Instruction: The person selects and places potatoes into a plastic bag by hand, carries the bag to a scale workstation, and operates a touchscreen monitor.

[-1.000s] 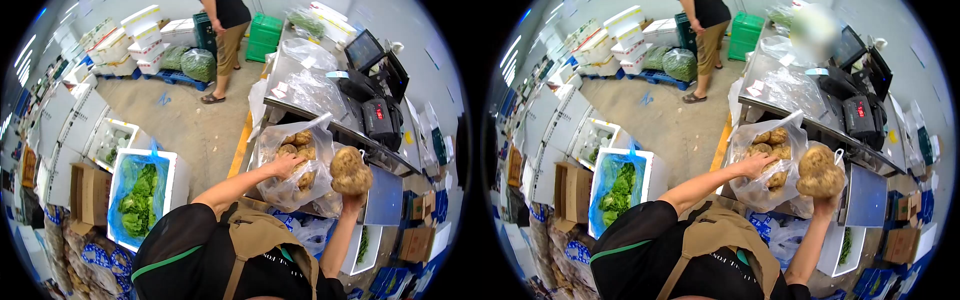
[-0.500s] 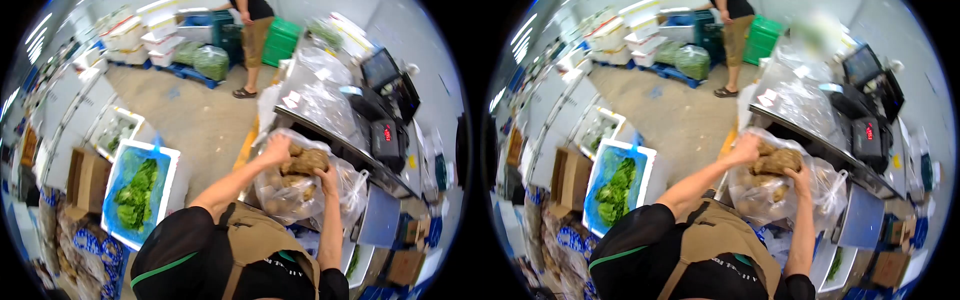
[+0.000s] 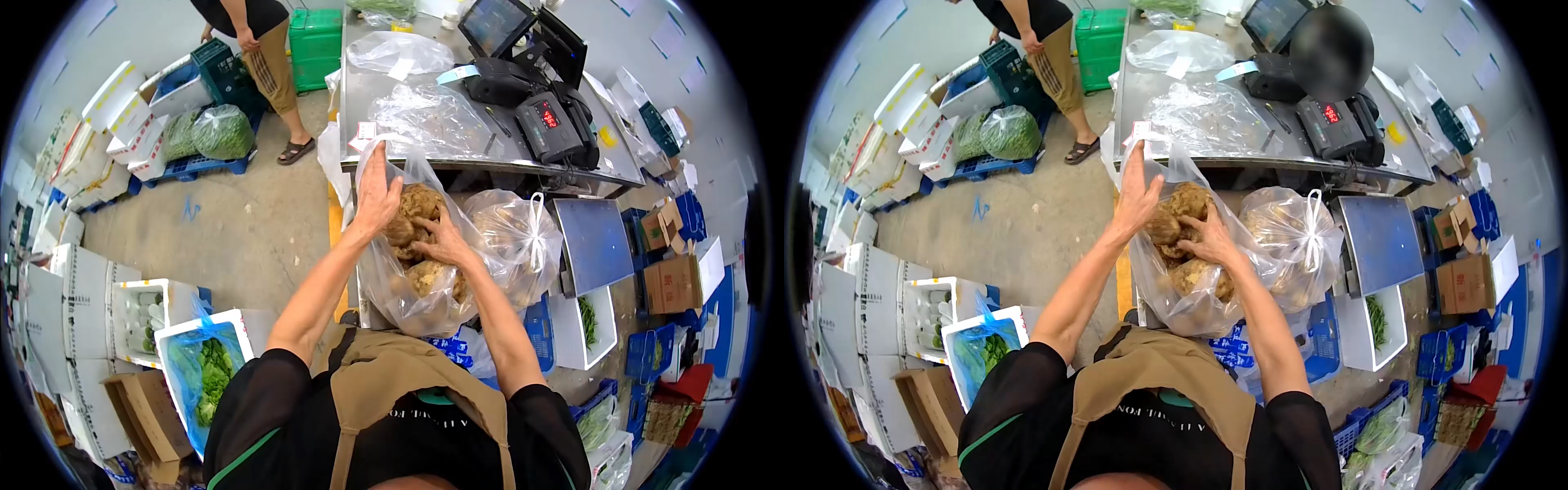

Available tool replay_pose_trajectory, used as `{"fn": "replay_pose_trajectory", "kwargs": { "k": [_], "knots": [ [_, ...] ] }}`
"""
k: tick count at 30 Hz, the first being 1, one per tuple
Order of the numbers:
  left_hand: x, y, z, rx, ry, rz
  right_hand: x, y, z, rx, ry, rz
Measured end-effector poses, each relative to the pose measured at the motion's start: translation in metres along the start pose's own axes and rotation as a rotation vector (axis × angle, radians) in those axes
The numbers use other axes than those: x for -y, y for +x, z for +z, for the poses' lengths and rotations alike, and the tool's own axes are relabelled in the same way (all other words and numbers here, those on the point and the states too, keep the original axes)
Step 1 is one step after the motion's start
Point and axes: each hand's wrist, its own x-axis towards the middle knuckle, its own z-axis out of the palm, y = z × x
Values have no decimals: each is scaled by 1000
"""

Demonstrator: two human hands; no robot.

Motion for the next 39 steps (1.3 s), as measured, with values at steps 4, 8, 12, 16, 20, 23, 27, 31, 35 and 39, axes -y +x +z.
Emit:
{"fn": "replay_pose_trajectory", "kwargs": {
  "k": [4,8,12,16,20,23,27,31,35,39],
  "knots": [
    [0,0,4,-41,45,33,-5,-31,-13,63,6,21],
    [0,-9,1,-7,42,21,4,-82,-33,146,38,38],
    [4,-19,4,0,70,-24,26,-120,-64,214,15,105],
    [14,-31,11,-70,297,7,34,-137,-63,431,90,23],
    [13,-33,21,-184,182,-109,41,-148,-36,357,111,-283],
    [25,-39,26,-191,24,-155,31,-144,-14,216,2,-363],
    [5,-40,19,-136,94,-251,24,-112,11,-51,-395,-748],
    [2,-43,22,-95,68,-195,49,-100,14,182,-115,-556],
    [0,-42,6,31,113,-176,57,-91,12,303,-99,-556],
    [5,-21,6,-205,225,-353,54,-88,2,376,-76,-538]
  ]
}}
